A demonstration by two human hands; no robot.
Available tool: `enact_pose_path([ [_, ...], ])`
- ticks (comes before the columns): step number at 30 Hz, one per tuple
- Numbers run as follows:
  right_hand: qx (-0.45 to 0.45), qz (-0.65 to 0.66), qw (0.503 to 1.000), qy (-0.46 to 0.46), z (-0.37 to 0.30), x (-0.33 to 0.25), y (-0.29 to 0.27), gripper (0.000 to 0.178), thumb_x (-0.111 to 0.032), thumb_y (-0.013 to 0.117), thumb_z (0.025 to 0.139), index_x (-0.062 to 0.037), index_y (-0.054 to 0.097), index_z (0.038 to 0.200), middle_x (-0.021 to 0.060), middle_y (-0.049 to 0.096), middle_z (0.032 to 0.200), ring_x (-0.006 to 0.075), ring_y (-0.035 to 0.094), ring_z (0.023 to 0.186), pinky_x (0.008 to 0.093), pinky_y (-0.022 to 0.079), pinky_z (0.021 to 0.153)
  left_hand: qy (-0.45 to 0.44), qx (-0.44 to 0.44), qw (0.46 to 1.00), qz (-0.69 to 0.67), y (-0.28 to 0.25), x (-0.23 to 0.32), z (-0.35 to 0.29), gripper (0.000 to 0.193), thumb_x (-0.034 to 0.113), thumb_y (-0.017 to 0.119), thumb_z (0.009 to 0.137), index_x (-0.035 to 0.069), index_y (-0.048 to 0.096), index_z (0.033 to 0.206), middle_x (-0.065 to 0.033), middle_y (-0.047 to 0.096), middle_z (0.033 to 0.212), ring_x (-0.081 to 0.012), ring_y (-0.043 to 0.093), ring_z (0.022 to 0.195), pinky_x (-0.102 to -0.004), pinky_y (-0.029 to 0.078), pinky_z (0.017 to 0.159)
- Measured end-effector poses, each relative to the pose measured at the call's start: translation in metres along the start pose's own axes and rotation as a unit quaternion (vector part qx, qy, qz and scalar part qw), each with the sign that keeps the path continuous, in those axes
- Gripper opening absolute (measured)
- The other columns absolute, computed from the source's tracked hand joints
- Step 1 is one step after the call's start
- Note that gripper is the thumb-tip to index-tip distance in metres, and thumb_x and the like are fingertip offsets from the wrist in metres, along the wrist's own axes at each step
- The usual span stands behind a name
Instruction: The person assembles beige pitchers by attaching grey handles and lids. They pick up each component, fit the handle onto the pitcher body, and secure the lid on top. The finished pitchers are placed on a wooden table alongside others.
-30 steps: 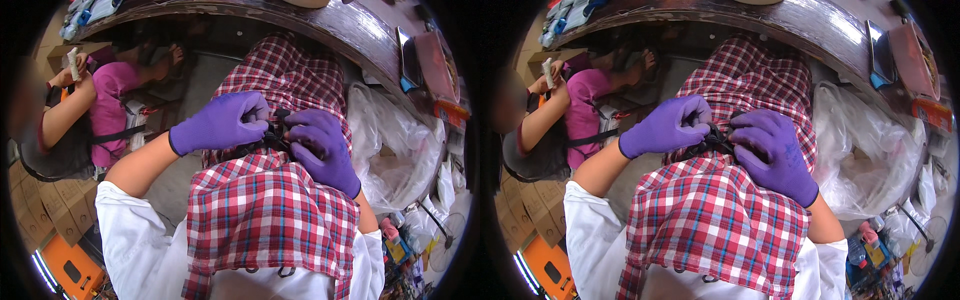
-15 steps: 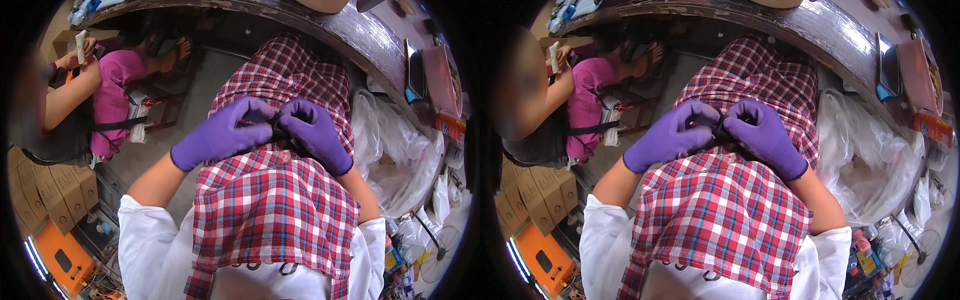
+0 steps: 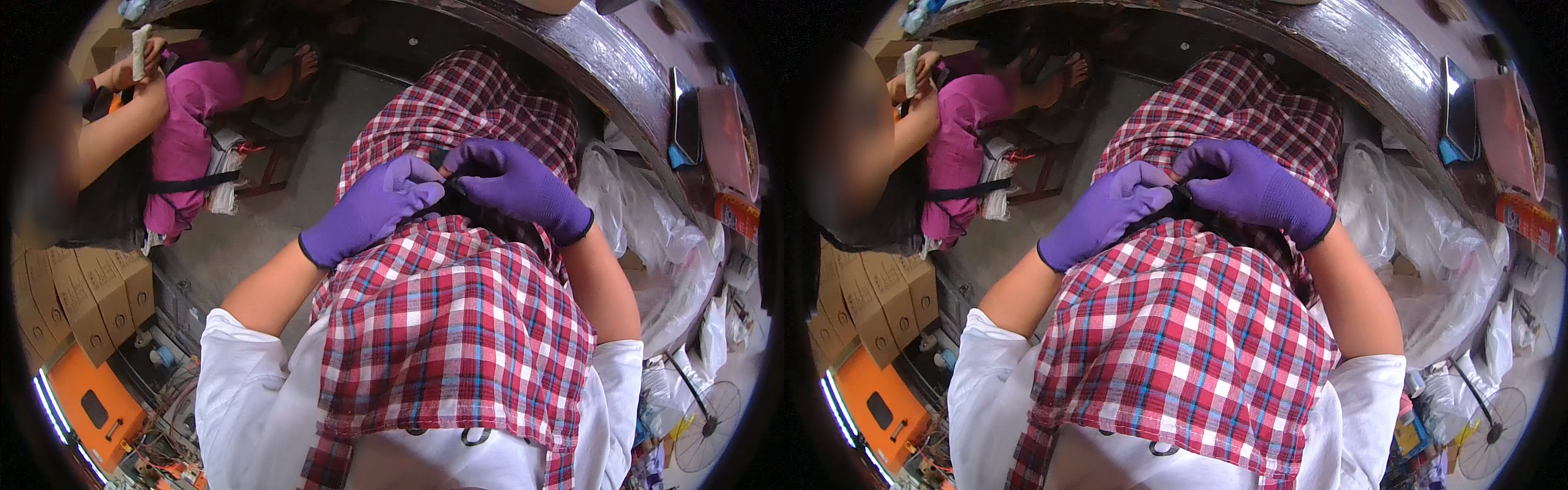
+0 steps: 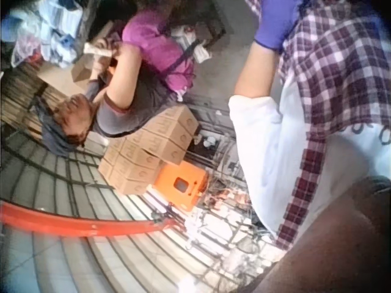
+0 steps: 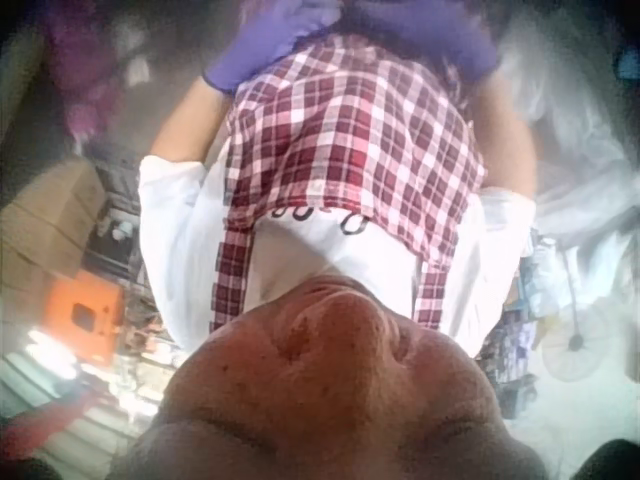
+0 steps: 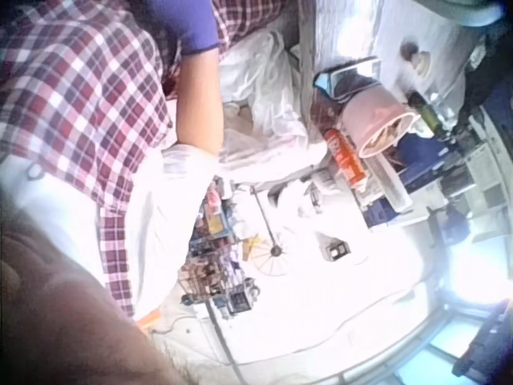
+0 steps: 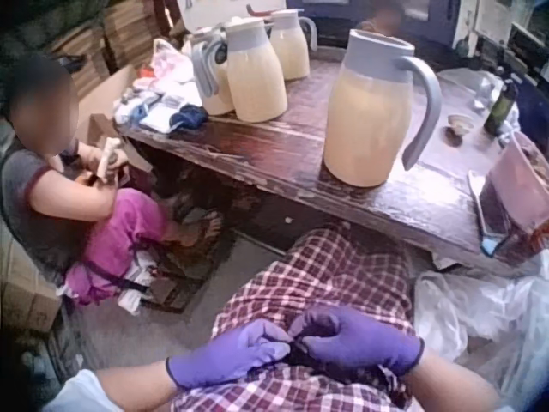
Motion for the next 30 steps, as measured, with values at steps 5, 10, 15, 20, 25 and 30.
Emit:
enact_pose_path([
  [5, -0.023, -0.020, 0.996, 0.087, 0.000, 0.008, -0.003, 0.017, -0.014, 0.066, 0.090, -0.0003, 0.069, 0.101, -0.0008, 0.068, 0.087, 0.0057, 0.060, 0.079, 0.0231, 0.051, 0.076, 0.062, -0.034, 0.981, 0.183, -0.005, 0.011, 0.002, 0.053, 0.049, 0.051, 0.103, -0.001, 0.061, 0.117, -0.0064, 0.065, 0.109, -0.0167, 0.060, 0.104, -0.0309, 0.047, 0.096],
  [10, 0.044, -0.028, 0.995, 0.080, -0.009, 0.007, -0.003, 0.014, -0.015, 0.066, 0.088, -0.0011, 0.068, 0.094, -0.0011, 0.065, 0.080, 0.0057, 0.058, 0.074, 0.0233, 0.050, 0.070, 0.123, -0.048, 0.963, 0.233, -0.005, 0.015, 0.007, 0.050, 0.046, 0.049, 0.104, 0.000, 0.060, 0.121, -0.0085, 0.065, 0.111, -0.0188, 0.062, 0.102, -0.0317, 0.048, 0.095],
  [15, 0.189, -0.308, 0.914, -0.186, -0.032, -0.044, 0.010, 0.010, -0.010, 0.070, 0.080, -0.0057, 0.063, 0.086, 0.0059, 0.065, 0.079, 0.0208, 0.063, 0.073, 0.0336, 0.050, 0.069, -0.013, -0.045, 0.999, 0.027, 0.011, 0.025, -0.004, 0.036, 0.025, 0.066, 0.098, 0.003, 0.058, 0.126, -0.0051, 0.064, 0.109, -0.0101, 0.060, 0.098, -0.0263, 0.049, 0.090],
  [20, 0.215, -0.427, 0.832, -0.281, -0.067, -0.062, 0.026, 0.025, -0.008, 0.077, 0.068, -0.0115, 0.062, 0.087, 0.0043, 0.065, 0.088, 0.0249, 0.063, 0.082, 0.0368, 0.047, 0.073, 0.120, 0.058, 0.976, 0.175, 0.031, 0.042, -0.039, 0.041, 0.006, 0.081, 0.083, 0.003, 0.059, 0.116, -0.0067, 0.063, 0.113, -0.0137, 0.062, 0.105, -0.0296, 0.050, 0.094],
  [25, 0.227, -0.445, 0.826, -0.260, -0.087, -0.048, 0.027, 0.027, -0.007, 0.079, 0.069, -0.0111, 0.062, 0.089, 0.0043, 0.066, 0.091, 0.0246, 0.063, 0.084, 0.0370, 0.045, 0.074, 0.210, 0.027, 0.946, 0.247, 0.037, 0.036, -0.047, 0.040, 0.008, 0.085, 0.080, 0.003, 0.062, 0.112, -0.0092, 0.063, 0.112, -0.0179, 0.063, 0.106, -0.0330, 0.051, 0.095],
  [30, 0.219, -0.428, 0.847, -0.225, -0.085, -0.038, 0.013, 0.028, -0.006, 0.075, 0.073, -0.0109, 0.064, 0.098, 0.0046, 0.068, 0.099, 0.0252, 0.064, 0.091, 0.0383, 0.046, 0.080, 0.157, 0.045, 0.964, 0.212, 0.039, 0.029, -0.034, 0.042, 0.008, 0.084, 0.081, 0.002, 0.064, 0.118, -0.0080, 0.064, 0.113, -0.0165, 0.064, 0.104, -0.0296, 0.052, 0.093],
])
Point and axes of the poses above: each hand's wrist, its own z-axis towards the middle knuckle, its own y-axis out of the palm, x = y × z, the point moved 6 cm from there along z, towards the middle knuckle
